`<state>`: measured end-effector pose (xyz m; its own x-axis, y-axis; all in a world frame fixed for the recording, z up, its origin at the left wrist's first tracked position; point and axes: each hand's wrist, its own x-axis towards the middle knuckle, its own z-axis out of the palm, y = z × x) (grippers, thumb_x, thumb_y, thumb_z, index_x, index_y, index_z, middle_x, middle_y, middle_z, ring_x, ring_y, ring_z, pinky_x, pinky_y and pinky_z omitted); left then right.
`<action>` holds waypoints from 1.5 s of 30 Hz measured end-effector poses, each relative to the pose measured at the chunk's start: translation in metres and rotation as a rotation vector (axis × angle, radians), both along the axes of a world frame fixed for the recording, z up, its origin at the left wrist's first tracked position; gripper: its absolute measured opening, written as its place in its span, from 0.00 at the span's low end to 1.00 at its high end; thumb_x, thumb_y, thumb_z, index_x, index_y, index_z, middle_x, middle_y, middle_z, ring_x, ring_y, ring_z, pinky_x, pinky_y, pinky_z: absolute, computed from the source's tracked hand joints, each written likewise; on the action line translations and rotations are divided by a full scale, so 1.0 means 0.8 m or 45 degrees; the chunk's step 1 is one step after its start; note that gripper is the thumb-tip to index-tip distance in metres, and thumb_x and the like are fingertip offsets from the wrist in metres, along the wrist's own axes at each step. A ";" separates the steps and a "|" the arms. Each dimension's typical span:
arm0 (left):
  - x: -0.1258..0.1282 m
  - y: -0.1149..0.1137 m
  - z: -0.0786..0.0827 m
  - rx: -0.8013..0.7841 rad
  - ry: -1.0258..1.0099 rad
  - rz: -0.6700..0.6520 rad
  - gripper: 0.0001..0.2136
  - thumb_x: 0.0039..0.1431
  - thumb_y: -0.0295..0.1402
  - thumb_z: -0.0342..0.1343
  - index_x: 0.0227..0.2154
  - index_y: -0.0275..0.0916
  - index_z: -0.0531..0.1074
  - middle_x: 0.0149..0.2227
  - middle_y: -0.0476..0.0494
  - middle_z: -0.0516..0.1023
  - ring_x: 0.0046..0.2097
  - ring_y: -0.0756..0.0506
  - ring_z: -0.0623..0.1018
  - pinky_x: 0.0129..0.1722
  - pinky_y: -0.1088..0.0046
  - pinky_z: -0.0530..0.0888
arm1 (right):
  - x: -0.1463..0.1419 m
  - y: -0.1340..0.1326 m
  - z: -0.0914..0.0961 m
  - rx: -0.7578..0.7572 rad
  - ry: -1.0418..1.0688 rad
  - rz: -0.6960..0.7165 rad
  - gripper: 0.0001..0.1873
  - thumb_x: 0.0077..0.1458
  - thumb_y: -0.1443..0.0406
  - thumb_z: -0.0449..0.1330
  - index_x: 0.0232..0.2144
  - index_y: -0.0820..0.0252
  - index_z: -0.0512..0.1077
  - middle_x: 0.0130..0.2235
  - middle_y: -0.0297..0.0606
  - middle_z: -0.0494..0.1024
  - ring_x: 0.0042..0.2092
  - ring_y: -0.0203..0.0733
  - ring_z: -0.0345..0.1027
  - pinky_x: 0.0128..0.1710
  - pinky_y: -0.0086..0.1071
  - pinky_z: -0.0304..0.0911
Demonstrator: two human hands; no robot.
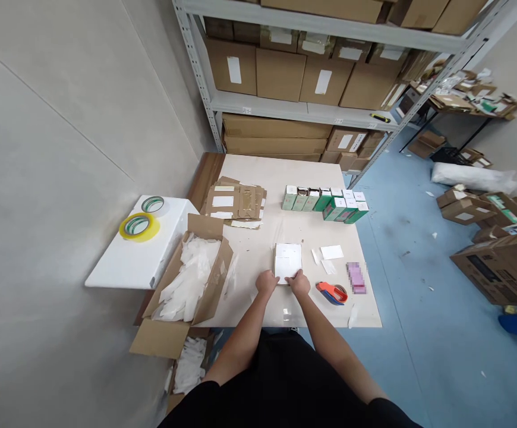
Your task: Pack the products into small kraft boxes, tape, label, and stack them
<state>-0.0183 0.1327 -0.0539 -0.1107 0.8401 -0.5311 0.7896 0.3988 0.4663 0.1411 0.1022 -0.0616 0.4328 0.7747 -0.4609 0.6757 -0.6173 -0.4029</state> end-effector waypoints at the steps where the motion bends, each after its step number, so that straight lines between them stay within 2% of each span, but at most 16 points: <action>1: -0.004 0.003 0.001 -0.037 0.038 -0.031 0.13 0.48 0.43 0.69 0.26 0.41 0.73 0.35 0.36 0.81 0.44 0.34 0.81 0.40 0.66 0.70 | 0.002 -0.001 0.002 -0.009 -0.028 0.015 0.21 0.55 0.54 0.68 0.45 0.57 0.68 0.39 0.46 0.81 0.43 0.53 0.76 0.39 0.37 0.61; 4: -0.008 0.005 0.003 -0.016 0.084 -0.146 0.14 0.51 0.44 0.68 0.34 0.40 0.77 0.39 0.34 0.82 0.48 0.33 0.80 0.45 0.63 0.72 | 0.000 -0.007 0.006 0.025 -0.149 0.038 0.27 0.54 0.52 0.68 0.50 0.59 0.68 0.44 0.51 0.81 0.49 0.58 0.74 0.44 0.40 0.62; 6: 0.001 0.001 0.003 0.219 0.032 -0.324 0.11 0.57 0.35 0.63 0.43 0.42 0.78 0.47 0.36 0.81 0.53 0.36 0.78 0.51 0.63 0.72 | -0.005 -0.015 0.005 0.120 -0.248 0.022 0.29 0.53 0.54 0.68 0.53 0.60 0.67 0.50 0.54 0.78 0.55 0.60 0.71 0.49 0.43 0.62; 9: 0.018 -0.007 -0.001 0.513 -0.095 -0.588 0.22 0.60 0.25 0.55 0.57 0.44 0.73 0.65 0.39 0.71 0.65 0.38 0.69 0.61 0.62 0.67 | -0.009 -0.031 -0.005 0.280 -0.250 -0.046 0.36 0.52 0.58 0.68 0.61 0.58 0.63 0.61 0.56 0.71 0.63 0.60 0.64 0.55 0.44 0.61; 11: 0.021 -0.010 -0.006 0.464 -0.129 -0.642 0.28 0.60 0.27 0.56 0.64 0.45 0.67 0.72 0.41 0.60 0.68 0.35 0.65 0.63 0.58 0.66 | -0.007 -0.043 -0.015 0.332 -0.109 -0.073 0.41 0.52 0.60 0.66 0.65 0.58 0.59 0.64 0.54 0.69 0.66 0.59 0.62 0.58 0.43 0.62; 13: 0.012 -0.011 -0.015 0.324 -0.157 -0.650 0.32 0.62 0.33 0.56 0.69 0.47 0.60 0.75 0.42 0.51 0.66 0.32 0.68 0.62 0.54 0.68 | -0.003 -0.054 -0.025 0.362 0.072 -0.078 0.40 0.53 0.60 0.64 0.66 0.59 0.58 0.65 0.52 0.69 0.66 0.57 0.64 0.59 0.42 0.63; 17: -0.024 -0.009 -0.033 0.232 -0.283 -0.658 0.34 0.65 0.37 0.53 0.73 0.50 0.53 0.76 0.44 0.44 0.60 0.34 0.75 0.60 0.56 0.70 | -0.003 -0.065 -0.030 0.460 0.333 -0.109 0.35 0.56 0.59 0.59 0.65 0.56 0.61 0.64 0.46 0.71 0.64 0.54 0.67 0.59 0.42 0.65; 20: -0.052 -0.001 -0.039 0.250 -0.317 -0.512 0.35 0.64 0.40 0.56 0.72 0.48 0.55 0.75 0.42 0.49 0.64 0.34 0.72 0.64 0.57 0.66 | -0.013 -0.063 -0.021 0.584 0.509 -0.104 0.30 0.58 0.56 0.57 0.62 0.55 0.66 0.61 0.45 0.75 0.62 0.52 0.70 0.57 0.42 0.67; 24: -0.087 0.010 -0.039 0.184 -0.382 -0.012 0.32 0.64 0.49 0.56 0.68 0.42 0.63 0.69 0.36 0.66 0.68 0.33 0.67 0.66 0.56 0.64 | -0.030 -0.050 -0.016 0.689 0.764 -0.096 0.26 0.59 0.54 0.55 0.57 0.55 0.70 0.57 0.46 0.78 0.59 0.50 0.72 0.54 0.41 0.69; 27: -0.105 0.006 -0.040 0.123 -0.745 0.348 0.35 0.61 0.51 0.60 0.67 0.42 0.64 0.64 0.35 0.73 0.65 0.34 0.72 0.61 0.61 0.70 | -0.047 -0.035 -0.027 0.670 0.729 -0.272 0.31 0.55 0.52 0.58 0.59 0.56 0.69 0.63 0.49 0.73 0.64 0.54 0.67 0.58 0.45 0.66; 29: -0.111 -0.005 -0.041 0.089 -1.008 0.479 0.43 0.53 0.47 0.70 0.69 0.42 0.61 0.61 0.34 0.75 0.62 0.34 0.75 0.59 0.62 0.72 | -0.061 -0.024 -0.039 0.553 0.786 -0.291 0.36 0.51 0.50 0.61 0.60 0.56 0.69 0.63 0.48 0.72 0.64 0.57 0.66 0.60 0.47 0.65; 31: -0.111 -0.018 -0.042 0.062 -1.171 0.528 0.54 0.43 0.39 0.76 0.72 0.42 0.55 0.61 0.34 0.75 0.60 0.34 0.76 0.59 0.61 0.72 | -0.077 -0.017 -0.049 0.449 0.874 -0.238 0.38 0.46 0.50 0.64 0.60 0.54 0.70 0.60 0.45 0.76 0.61 0.58 0.70 0.59 0.46 0.65; 33: -0.109 -0.030 -0.040 0.037 -1.235 0.522 0.61 0.37 0.32 0.78 0.74 0.44 0.48 0.62 0.35 0.74 0.59 0.35 0.77 0.60 0.59 0.72 | -0.088 -0.013 -0.054 0.439 0.902 -0.205 0.39 0.43 0.51 0.64 0.59 0.53 0.71 0.57 0.42 0.78 0.57 0.56 0.72 0.58 0.47 0.66; 37: -0.107 -0.046 -0.027 -0.021 -1.273 0.488 0.64 0.36 0.28 0.76 0.75 0.46 0.43 0.65 0.32 0.70 0.55 0.35 0.79 0.58 0.53 0.74 | -0.087 -0.015 -0.042 0.537 1.015 -0.199 0.37 0.39 0.55 0.64 0.55 0.53 0.72 0.57 0.44 0.77 0.51 0.54 0.74 0.52 0.47 0.70; 41: -0.107 -0.054 -0.001 0.145 -1.356 0.450 0.61 0.38 0.30 0.75 0.74 0.51 0.48 0.74 0.36 0.53 0.60 0.32 0.75 0.60 0.52 0.73 | -0.063 -0.011 -0.003 0.559 1.181 -0.125 0.34 0.38 0.59 0.65 0.52 0.54 0.74 0.57 0.46 0.77 0.49 0.54 0.74 0.45 0.43 0.73; 45: -0.096 -0.051 0.036 0.343 -1.330 0.456 0.57 0.38 0.34 0.76 0.72 0.53 0.53 0.74 0.36 0.53 0.64 0.30 0.71 0.61 0.50 0.71 | -0.037 0.013 0.054 0.597 1.287 0.012 0.32 0.41 0.61 0.67 0.52 0.52 0.75 0.57 0.44 0.77 0.52 0.53 0.72 0.45 0.42 0.74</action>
